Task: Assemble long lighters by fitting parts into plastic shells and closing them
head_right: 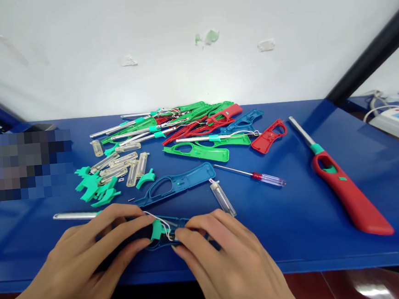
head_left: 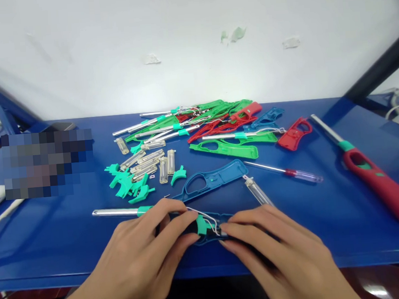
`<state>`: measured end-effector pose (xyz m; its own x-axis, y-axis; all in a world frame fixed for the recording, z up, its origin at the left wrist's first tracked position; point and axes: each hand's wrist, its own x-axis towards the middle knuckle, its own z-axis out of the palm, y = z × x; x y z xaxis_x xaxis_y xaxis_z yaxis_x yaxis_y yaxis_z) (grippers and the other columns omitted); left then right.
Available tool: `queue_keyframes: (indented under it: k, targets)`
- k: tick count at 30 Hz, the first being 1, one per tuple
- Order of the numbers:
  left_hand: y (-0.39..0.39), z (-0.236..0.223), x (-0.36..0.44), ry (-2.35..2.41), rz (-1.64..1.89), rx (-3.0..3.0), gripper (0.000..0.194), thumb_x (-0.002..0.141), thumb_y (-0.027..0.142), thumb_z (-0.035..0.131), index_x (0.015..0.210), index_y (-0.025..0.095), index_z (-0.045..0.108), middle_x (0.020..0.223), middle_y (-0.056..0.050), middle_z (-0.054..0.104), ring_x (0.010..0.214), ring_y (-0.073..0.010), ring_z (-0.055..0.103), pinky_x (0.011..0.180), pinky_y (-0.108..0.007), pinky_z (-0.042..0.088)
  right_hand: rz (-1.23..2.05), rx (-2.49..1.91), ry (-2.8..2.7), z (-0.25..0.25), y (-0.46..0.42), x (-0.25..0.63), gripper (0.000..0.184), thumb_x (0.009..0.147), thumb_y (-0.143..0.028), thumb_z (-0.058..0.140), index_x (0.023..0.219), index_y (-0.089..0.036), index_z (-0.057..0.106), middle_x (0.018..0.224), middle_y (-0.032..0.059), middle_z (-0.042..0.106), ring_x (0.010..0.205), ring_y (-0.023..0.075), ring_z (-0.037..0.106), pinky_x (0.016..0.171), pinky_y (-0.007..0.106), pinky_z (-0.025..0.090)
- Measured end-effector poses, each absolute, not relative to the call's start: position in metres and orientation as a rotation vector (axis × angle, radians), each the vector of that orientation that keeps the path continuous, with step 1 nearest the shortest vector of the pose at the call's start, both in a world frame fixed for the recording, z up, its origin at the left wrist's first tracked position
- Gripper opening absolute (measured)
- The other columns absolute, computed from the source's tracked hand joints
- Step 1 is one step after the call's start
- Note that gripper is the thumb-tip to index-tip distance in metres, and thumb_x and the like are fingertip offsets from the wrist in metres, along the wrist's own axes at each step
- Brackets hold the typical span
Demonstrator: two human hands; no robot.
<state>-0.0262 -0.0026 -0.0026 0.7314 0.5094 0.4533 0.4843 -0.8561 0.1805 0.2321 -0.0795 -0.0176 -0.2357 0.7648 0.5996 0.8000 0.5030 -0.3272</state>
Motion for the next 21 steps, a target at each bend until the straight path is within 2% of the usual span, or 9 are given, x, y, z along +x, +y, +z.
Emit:
queue_keyframes:
  k: [3, 6, 9, 12, 15, 18, 21]
  targets:
    - [-0.002, -0.005, -0.032, 0.801, 0.744, 2.865, 0.029, 0.121, 0.019, 0.048, 0.145, 0.020, 0.064, 0.128, -0.006, 0.066, 0.102, -0.0137, 0.071, 0.078, -0.027, 0.055, -0.037, -1.305, -1.974, -0.019, -0.079, 0.231, 0.021, 0.120, -0.034, 0.055, 0.118, -0.028, 0.075, 0.107, -0.0051, 0.083, 0.091, 0.0144, 0.080, 0.093, 0.028, 0.063]
    - [0.002, -0.005, -0.040, 0.779, 0.625, 2.872, 0.041, 0.117, 0.009, 0.046, 0.152, 0.024, 0.061, 0.133, -0.007, 0.063, 0.095, -0.0134, 0.071, 0.075, -0.028, 0.054, -0.002, -1.315, -1.961, -0.018, -0.079, 0.231, 0.021, 0.120, -0.036, 0.055, 0.116, -0.029, 0.075, 0.106, -0.0055, 0.082, 0.089, 0.0137, 0.079, 0.090, 0.028, 0.062]
    - [0.009, 0.002, -0.040, 0.724, 0.472, 2.929, 0.047, 0.115, 0.003, 0.039, 0.148, 0.026, 0.062, 0.135, -0.006, 0.065, 0.095, -0.0143, 0.073, 0.073, -0.028, 0.054, 0.050, -1.313, -1.960, -0.017, -0.079, 0.231, 0.023, 0.121, -0.037, 0.054, 0.114, -0.030, 0.074, 0.105, -0.0060, 0.081, 0.087, 0.0122, 0.077, 0.088, 0.027, 0.061]
    - [0.018, 0.016, -0.030, 0.560, 0.469, 3.048, 0.042, 0.119, 0.011, 0.027, 0.136, 0.022, 0.065, 0.121, -0.005, 0.072, 0.082, -0.0152, 0.073, 0.062, -0.030, 0.050, 0.097, -1.302, -1.969, -0.017, -0.081, 0.232, 0.021, 0.121, -0.036, 0.054, 0.117, -0.030, 0.074, 0.106, -0.0058, 0.080, 0.088, 0.0115, 0.076, 0.086, 0.025, 0.059]
    - [0.025, 0.031, -0.016, 0.463, 0.666, 3.159, 0.054, 0.122, 0.015, 0.015, 0.115, 0.019, 0.069, 0.101, -0.003, 0.077, 0.067, -0.0155, 0.068, 0.056, -0.033, 0.047, 0.138, -1.300, -1.958, -0.020, -0.083, 0.233, 0.020, 0.120, -0.033, 0.055, 0.119, -0.029, 0.075, 0.104, -0.0035, 0.079, 0.086, 0.0125, 0.075, 0.082, 0.026, 0.059]
    - [0.029, 0.044, -0.006, 0.339, 0.564, 3.246, 0.067, 0.122, 0.013, 0.012, 0.095, 0.019, 0.073, 0.082, -0.001, 0.075, 0.056, -0.0142, 0.063, 0.051, -0.033, 0.043, 0.118, -1.286, -1.968, -0.023, -0.084, 0.234, 0.018, 0.118, -0.027, 0.058, 0.122, -0.026, 0.076, 0.095, -0.0017, 0.076, 0.078, 0.0141, 0.069, 0.071, 0.027, 0.056]
    - [0.032, 0.051, -0.003, 0.252, 0.450, 3.308, 0.074, 0.121, 0.012, 0.007, 0.093, 0.018, 0.075, 0.076, -0.001, 0.074, 0.057, -0.0140, 0.064, 0.051, -0.033, 0.044, 0.094, -1.272, -1.987, -0.023, -0.084, 0.235, 0.016, 0.117, -0.025, 0.060, 0.121, -0.024, 0.076, 0.087, -0.0024, 0.071, 0.073, 0.0142, 0.063, 0.066, 0.027, 0.053]
